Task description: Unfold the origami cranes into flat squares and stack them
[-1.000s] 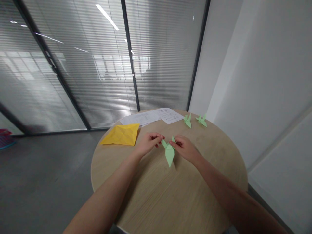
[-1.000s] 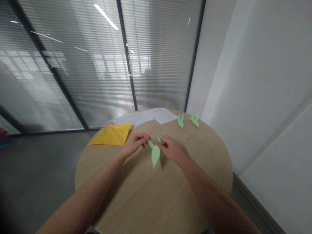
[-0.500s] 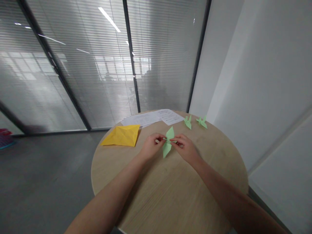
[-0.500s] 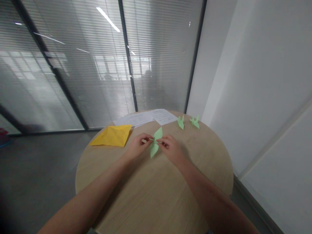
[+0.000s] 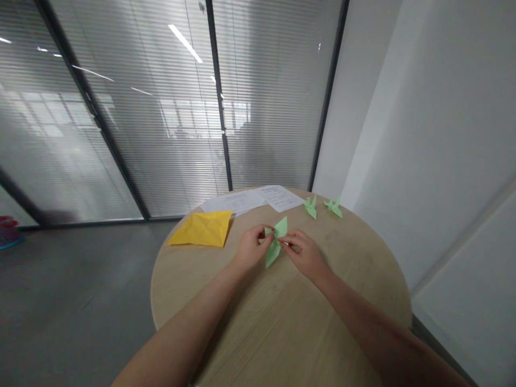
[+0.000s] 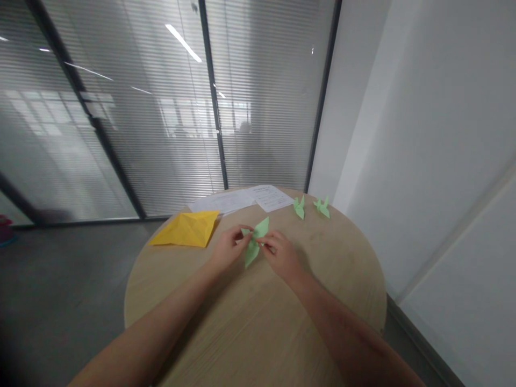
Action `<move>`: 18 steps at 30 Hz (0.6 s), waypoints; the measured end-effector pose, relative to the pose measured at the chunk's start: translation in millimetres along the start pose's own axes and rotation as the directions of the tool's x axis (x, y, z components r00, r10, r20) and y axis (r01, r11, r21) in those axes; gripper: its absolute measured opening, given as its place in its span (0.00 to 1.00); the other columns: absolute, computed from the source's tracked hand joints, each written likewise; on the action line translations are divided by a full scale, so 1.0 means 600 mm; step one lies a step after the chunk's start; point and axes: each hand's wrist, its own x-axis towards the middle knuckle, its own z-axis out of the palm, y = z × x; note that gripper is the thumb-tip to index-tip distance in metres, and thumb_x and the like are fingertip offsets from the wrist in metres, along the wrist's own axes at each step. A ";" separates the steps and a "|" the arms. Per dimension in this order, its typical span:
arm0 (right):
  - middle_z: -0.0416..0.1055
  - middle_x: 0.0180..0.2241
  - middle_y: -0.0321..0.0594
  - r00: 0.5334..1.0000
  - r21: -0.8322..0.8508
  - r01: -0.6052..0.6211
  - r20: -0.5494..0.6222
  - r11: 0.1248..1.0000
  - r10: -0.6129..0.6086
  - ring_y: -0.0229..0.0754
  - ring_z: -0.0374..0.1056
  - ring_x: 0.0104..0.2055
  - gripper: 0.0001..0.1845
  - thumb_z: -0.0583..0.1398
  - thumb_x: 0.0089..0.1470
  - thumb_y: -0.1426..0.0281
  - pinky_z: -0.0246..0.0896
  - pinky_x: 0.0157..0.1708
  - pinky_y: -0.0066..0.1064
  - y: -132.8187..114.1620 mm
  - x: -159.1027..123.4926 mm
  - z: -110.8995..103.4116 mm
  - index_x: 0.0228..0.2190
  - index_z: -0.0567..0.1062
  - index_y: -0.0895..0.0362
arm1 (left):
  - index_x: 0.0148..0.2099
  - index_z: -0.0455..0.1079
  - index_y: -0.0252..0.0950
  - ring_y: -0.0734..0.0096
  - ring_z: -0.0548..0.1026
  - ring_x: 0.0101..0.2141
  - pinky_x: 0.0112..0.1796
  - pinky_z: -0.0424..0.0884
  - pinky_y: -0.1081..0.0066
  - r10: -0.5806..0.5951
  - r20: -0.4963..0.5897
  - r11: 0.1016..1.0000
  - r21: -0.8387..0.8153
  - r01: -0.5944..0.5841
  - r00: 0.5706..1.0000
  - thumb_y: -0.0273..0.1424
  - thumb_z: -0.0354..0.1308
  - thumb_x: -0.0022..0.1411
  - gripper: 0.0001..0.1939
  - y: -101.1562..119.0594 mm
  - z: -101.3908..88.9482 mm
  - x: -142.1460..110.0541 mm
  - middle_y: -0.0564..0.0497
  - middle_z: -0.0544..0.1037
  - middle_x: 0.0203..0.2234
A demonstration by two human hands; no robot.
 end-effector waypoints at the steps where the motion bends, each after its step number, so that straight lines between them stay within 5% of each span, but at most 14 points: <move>1: 0.74 0.39 0.45 1.000 -0.007 0.004 0.002 1.000 -0.004 0.47 0.71 0.42 0.11 0.62 0.64 0.63 0.69 0.40 0.36 -0.001 0.000 0.001 0.42 0.85 0.48 | 0.47 0.79 0.36 0.65 0.78 0.33 0.34 0.73 0.70 -0.008 -0.011 1.000 -0.007 0.008 1.000 0.36 0.59 0.66 0.13 0.001 -0.001 0.000 0.48 0.83 0.34; 9: 0.75 0.41 0.46 0.999 0.025 0.006 -0.035 1.000 -0.006 0.48 0.72 0.43 0.11 0.62 0.63 0.62 0.71 0.42 0.38 -0.015 0.001 0.003 0.39 0.84 0.49 | 0.55 0.76 0.35 0.69 0.70 0.25 0.29 0.65 0.70 -0.026 -0.135 0.999 0.023 0.030 0.990 0.34 0.57 0.65 0.18 0.005 -0.006 0.000 0.57 0.69 0.22; 18: 0.74 0.45 0.47 0.993 0.212 -0.118 -0.003 0.970 0.122 0.47 0.72 0.44 0.22 0.57 0.66 0.48 0.70 0.37 0.35 -0.012 0.000 0.005 0.38 0.83 0.50 | 0.48 0.76 0.38 0.68 0.67 0.25 0.29 0.61 0.70 -0.019 -0.207 0.999 0.023 0.025 0.978 0.37 0.58 0.64 0.13 0.010 -0.013 0.001 0.58 0.67 0.21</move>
